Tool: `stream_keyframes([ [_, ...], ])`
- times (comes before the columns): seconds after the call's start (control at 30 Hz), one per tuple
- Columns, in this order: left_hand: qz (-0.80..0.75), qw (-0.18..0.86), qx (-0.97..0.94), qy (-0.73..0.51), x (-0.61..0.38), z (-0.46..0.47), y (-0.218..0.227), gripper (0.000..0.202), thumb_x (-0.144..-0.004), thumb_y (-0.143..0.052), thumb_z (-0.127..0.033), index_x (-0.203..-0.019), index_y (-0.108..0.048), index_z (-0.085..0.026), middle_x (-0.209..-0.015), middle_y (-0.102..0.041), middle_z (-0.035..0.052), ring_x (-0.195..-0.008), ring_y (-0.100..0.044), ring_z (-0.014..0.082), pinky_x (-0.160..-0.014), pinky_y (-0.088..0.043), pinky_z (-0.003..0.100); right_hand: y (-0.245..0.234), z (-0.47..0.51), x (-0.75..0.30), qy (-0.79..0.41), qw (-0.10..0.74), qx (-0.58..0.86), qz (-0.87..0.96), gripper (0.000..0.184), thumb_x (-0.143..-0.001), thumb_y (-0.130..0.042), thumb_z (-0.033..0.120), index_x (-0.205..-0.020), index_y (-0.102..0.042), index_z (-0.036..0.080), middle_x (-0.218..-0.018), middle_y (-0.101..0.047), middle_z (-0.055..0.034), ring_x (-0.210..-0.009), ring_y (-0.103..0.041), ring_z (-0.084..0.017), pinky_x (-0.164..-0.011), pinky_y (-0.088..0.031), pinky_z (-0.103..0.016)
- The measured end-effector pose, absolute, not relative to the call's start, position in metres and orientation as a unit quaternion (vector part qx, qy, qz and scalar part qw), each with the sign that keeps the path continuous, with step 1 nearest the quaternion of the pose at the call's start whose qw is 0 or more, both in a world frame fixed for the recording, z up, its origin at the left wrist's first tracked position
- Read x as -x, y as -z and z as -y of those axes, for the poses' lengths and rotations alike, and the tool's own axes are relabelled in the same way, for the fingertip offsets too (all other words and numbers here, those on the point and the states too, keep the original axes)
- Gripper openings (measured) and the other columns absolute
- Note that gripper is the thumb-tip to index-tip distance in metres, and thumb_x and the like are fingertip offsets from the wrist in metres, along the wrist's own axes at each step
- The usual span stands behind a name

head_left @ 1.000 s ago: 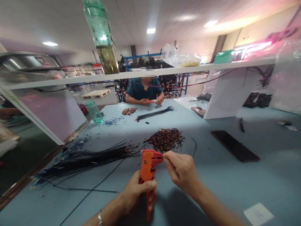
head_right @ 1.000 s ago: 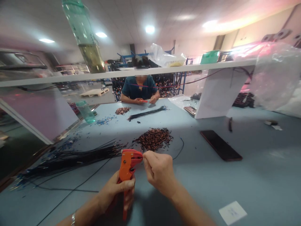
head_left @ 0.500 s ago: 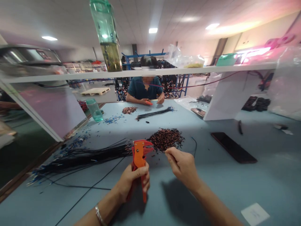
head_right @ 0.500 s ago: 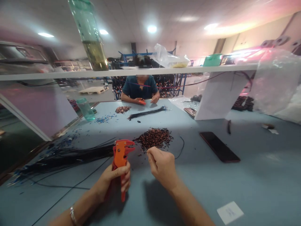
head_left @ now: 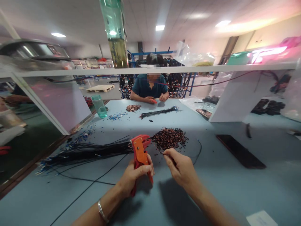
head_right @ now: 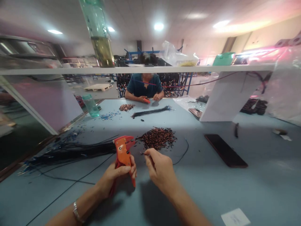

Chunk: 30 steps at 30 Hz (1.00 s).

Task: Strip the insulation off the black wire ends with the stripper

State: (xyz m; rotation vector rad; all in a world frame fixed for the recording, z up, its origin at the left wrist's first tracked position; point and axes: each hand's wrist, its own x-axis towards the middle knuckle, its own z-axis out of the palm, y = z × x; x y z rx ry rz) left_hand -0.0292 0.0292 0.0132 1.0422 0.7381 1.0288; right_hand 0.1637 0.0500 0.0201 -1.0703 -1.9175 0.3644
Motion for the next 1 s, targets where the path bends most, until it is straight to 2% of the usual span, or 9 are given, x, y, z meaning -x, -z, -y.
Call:
stream_keyframes([
  [0.2, -0.422, 0.413, -0.668, -0.454, 0.036, -0.027, -0.015, 0.016, -0.086, -0.058, -0.033, -0.090, -0.056, -0.017, -0.077, -0.057, 0.0022, -0.071, -0.054, 0.0158, -0.069, -0.043, 0.029, -0.027, -0.047, -0.162, -0.260, 0.432, 0.452, 0.736, 0.021, -0.092, -0.045, 0.030, -0.082, -0.060, 0.019, -0.059, -0.051, 0.0040, -0.051, -0.046, -0.011, -0.052, -0.035, -0.021],
  [0.33, -0.399, 0.204, -0.784, -0.429, 0.032, -0.025, -0.007, 0.008, -0.082, -0.056, -0.026, -0.087, -0.054, -0.020, -0.073, -0.055, 0.0011, -0.063, -0.048, 0.0155, -0.062, -0.038, 0.028, -0.024, -0.044, -0.154, -0.399, 0.428, 0.421, 0.693, 0.020, -0.088, -0.048, 0.032, -0.077, -0.057, 0.018, -0.063, -0.049, 0.0036, -0.056, -0.043, -0.011, -0.055, -0.036, -0.021],
  [0.47, -0.374, 0.068, -0.844, -0.378, 0.029, -0.026, -0.004, 0.012, -0.081, -0.052, -0.026, -0.092, -0.051, -0.021, -0.079, -0.059, 0.0067, -0.070, -0.052, 0.0212, -0.065, -0.038, 0.032, -0.019, -0.041, -0.147, -0.524, 0.437, 0.364, 0.633, 0.008, -0.076, -0.053, 0.024, -0.071, -0.052, 0.018, -0.064, -0.047, 0.0043, -0.059, -0.041, -0.010, -0.055, -0.037, -0.020],
  [0.63, -0.394, -0.004, -0.854, -0.340, 0.030, -0.027, -0.006, 0.012, -0.084, -0.048, -0.025, -0.093, -0.050, -0.019, -0.078, -0.058, 0.0091, -0.071, -0.053, 0.0236, -0.065, -0.039, 0.034, -0.016, -0.041, -0.149, -0.555, 0.433, 0.351, 0.618, 0.009, -0.073, -0.056, 0.022, -0.068, -0.050, 0.018, -0.063, -0.044, 0.0051, -0.057, -0.038, -0.009, -0.053, -0.035, -0.019],
  [0.83, -0.403, -0.022, -0.851, -0.336, 0.030, -0.028, -0.004, 0.015, -0.083, -0.048, -0.026, -0.095, -0.051, -0.018, -0.079, -0.059, 0.0102, -0.072, -0.054, 0.0247, -0.066, -0.040, 0.036, -0.018, -0.042, -0.154, -0.534, 0.426, 0.369, 0.630, 0.003, -0.070, -0.054, 0.019, -0.068, -0.054, 0.017, -0.063, -0.051, 0.0042, -0.058, -0.042, -0.010, -0.054, -0.036, -0.019],
  [1.0, -0.406, -0.023, -0.850, -0.336, 0.029, -0.026, -0.005, 0.016, -0.081, -0.049, -0.023, -0.095, -0.052, -0.017, -0.080, -0.060, 0.0110, -0.074, -0.055, 0.0251, -0.067, -0.042, 0.036, -0.020, -0.043, -0.157, -0.557, 0.412, 0.365, 0.623, 0.008, -0.072, -0.057, 0.022, -0.067, -0.055, 0.016, -0.061, -0.049, 0.0045, -0.056, -0.040, -0.009, -0.052, -0.036, -0.019],
])
